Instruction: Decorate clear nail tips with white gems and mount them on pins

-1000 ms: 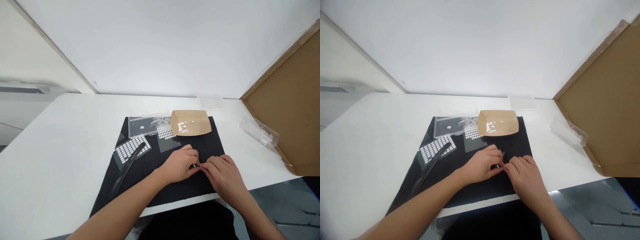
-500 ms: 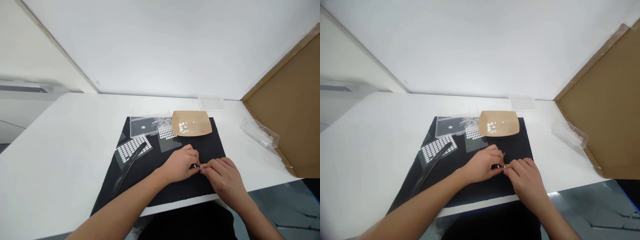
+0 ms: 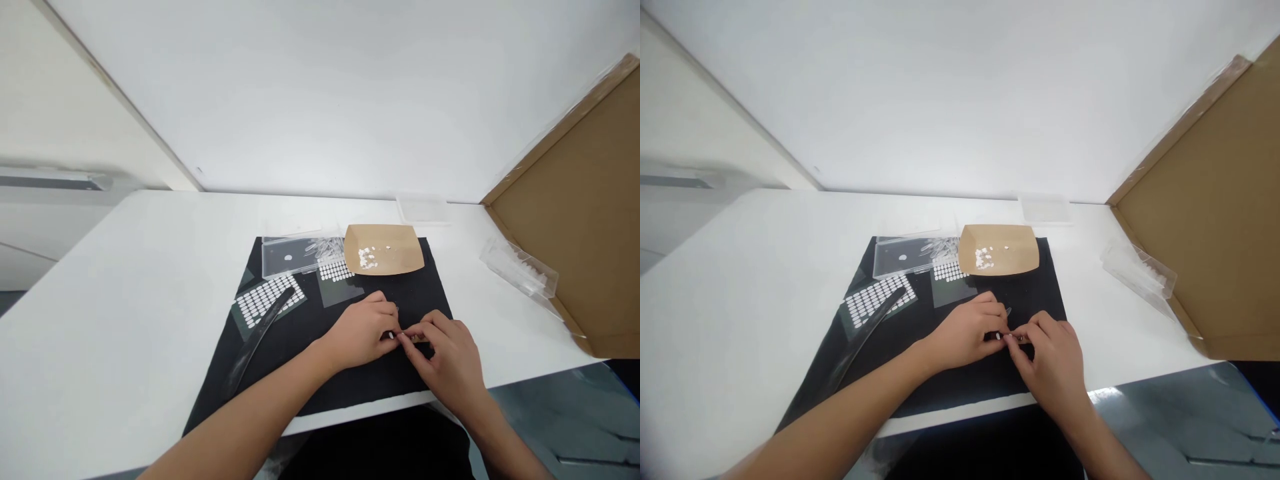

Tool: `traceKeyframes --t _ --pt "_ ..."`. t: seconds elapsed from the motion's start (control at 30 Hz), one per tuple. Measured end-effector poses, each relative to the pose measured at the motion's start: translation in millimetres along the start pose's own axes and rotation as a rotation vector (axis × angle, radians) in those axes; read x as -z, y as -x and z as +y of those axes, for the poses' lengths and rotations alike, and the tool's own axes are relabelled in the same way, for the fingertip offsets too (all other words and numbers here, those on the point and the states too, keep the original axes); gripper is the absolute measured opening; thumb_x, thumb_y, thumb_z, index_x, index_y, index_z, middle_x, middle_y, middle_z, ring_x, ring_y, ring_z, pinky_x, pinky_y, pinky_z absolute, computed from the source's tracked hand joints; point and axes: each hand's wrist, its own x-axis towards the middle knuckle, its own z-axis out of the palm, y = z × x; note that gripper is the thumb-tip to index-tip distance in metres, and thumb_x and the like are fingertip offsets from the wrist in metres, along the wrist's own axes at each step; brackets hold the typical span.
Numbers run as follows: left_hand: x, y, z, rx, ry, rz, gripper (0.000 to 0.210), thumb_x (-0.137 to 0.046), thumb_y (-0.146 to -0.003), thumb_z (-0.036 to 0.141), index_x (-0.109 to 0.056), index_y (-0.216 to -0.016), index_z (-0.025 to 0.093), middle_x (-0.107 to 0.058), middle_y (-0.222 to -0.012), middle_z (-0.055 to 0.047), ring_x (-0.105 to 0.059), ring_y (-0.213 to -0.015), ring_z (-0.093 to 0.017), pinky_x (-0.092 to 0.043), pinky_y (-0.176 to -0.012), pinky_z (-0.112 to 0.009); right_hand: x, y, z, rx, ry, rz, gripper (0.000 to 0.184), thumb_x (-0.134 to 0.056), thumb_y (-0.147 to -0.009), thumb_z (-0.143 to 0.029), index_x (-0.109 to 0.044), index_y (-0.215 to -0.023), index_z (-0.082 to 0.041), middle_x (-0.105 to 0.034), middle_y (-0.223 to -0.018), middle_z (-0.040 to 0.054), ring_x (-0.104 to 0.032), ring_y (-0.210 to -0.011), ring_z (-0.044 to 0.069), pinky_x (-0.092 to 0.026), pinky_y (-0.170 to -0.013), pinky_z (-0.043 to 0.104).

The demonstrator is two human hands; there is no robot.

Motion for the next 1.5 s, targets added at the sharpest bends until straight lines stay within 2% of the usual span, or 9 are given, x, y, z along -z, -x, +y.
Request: traceKeyframes --t 0.53,0.8,0.97,1.03,1.13,1.2,1.33,1.43,1.5 --pt "-0.1 0.1 0.2 0.011 -0.009 -0.015 0.006 -0.076 -0.086 0.013 -0.077 -0.084 0.019 -0.074 -0.091 -0.002 -0.059 -0.091 -0.020 -0.051 -0.082 -0.031 -13.1 -1.0 -12.9 -0.015 0.116 -0.011 0.025 -0.059 -0.100 -0.022 -0.059 -0.076 -0.022 -0.061 -0.076 0.0001 -0.053 -0.067 0.018 -0.030 -0.069 0.035" --pt "0.6 1.0 -1.4 -0.014 0.002 0.013 0.005 -0.078 -0.088 0.020 -0.076 -0.084 0.019 -0.072 -0.090 -0.003 -0.059 -0.091 -0.019 -0.051 -0.080 -0.029 1.7 -7.8 4.0 0.013 -0.032 -0.048 0.019 -0.067 -0.101 -0.033 -0.067 -0.085 -0.023 -0.064 -0.079 -0.0011 -0.060 -0.073 0.017 -0.035 -0.072 0.034" --pt "3.8 1.5 0.0 -0.033 -0.043 -0.011 0.005 -0.079 -0.090 0.026 -0.078 -0.089 0.021 -0.071 -0.091 -0.003 -0.059 -0.091 -0.019 -0.051 -0.080 -0.030 6.1 -13.2 26.3 -0.080 -0.039 0.185 0.028 -0.061 -0.104 -0.035 -0.063 -0.079 -0.023 -0.059 -0.071 -0.0023 -0.053 -0.065 0.015 -0.039 -0.069 0.032" --pt "7.3 2.1 1.1 -0.042 -0.072 -0.018 0.015 -0.084 -0.088 0.035 -0.078 -0.093 0.022 -0.072 -0.094 -0.004 -0.060 -0.093 -0.020 -0.051 -0.078 -0.031 4.4 -15.2 35.4 -0.126 -0.034 0.278 0.028 -0.060 -0.104 -0.034 -0.061 -0.079 -0.022 -0.058 -0.070 -0.0023 -0.054 -0.066 0.015 -0.041 -0.068 0.031" --pt "17.4 2.3 2.8 -0.069 -0.122 -0.002 0.036 -0.086 -0.083 0.054 -0.078 -0.096 0.021 -0.072 -0.095 -0.005 -0.060 -0.092 -0.022 -0.051 -0.073 -0.031 1.9 -17.1 47.8 -0.201 -0.040 0.379 0.027 -0.061 -0.102 -0.036 -0.060 -0.078 -0.022 -0.058 -0.071 -0.0022 -0.054 -0.066 0.015 -0.042 -0.068 0.030" --pt "28.5 2.0 2.1 -0.089 -0.175 0.029 0.041 -0.080 -0.087 0.060 -0.078 -0.096 0.020 -0.072 -0.093 -0.005 -0.061 -0.089 -0.021 -0.050 -0.070 -0.031 0.8 -16.8 55.2 -0.280 -0.056 0.426 0.029 -0.061 -0.101 -0.038 -0.060 -0.077 -0.022 -0.059 -0.071 -0.0018 -0.055 -0.067 0.016 -0.043 -0.068 0.030" --pt "61.1 4.4 -9.7 -0.009 -0.419 0.137 0.030 -0.057 -0.106 0.037 -0.076 -0.091 0.019 -0.072 -0.090 -0.007 -0.063 -0.091 -0.021 -0.050 -0.074 -0.031 -4.2 -12.4 69.5 -0.470 -0.132 0.431 0.032 -0.062 -0.098 -0.045 -0.061 -0.075 -0.022 -0.059 -0.070 -0.0018 -0.054 -0.066 0.016 -0.043 -0.068 0.031" --pt "88.6 11.7 -25.6 0.173 -0.648 0.157 0.028 -0.054 -0.105 0.030 -0.074 -0.090 0.018 -0.072 -0.090 -0.008 -0.062 -0.093 -0.025 -0.049 -0.072 -0.033 -10.4 -8.4 78.6 -0.548 -0.202 0.400 0.033 -0.063 -0.098 -0.048 -0.063 -0.078 -0.022 -0.060 -0.069 -0.0021 -0.053 -0.064 0.016 -0.042 -0.065 0.030" --pt "103.8 17.7 -34.3 0.300 -0.686 0.112 0.022 -0.055 -0.102 0.029 -0.074 -0.095 0.019 -0.073 -0.095 -0.008 -0.063 -0.098 -0.026 -0.048 -0.071 -0.032 -13.3 -6.8 82.2 -0.559 -0.219 0.405 0.034 -0.064 -0.098 -0.050 -0.064 -0.078 -0.022 -0.060 -0.069 -0.0017 -0.053 -0.064 0.016 -0.042 -0.065 0.030"
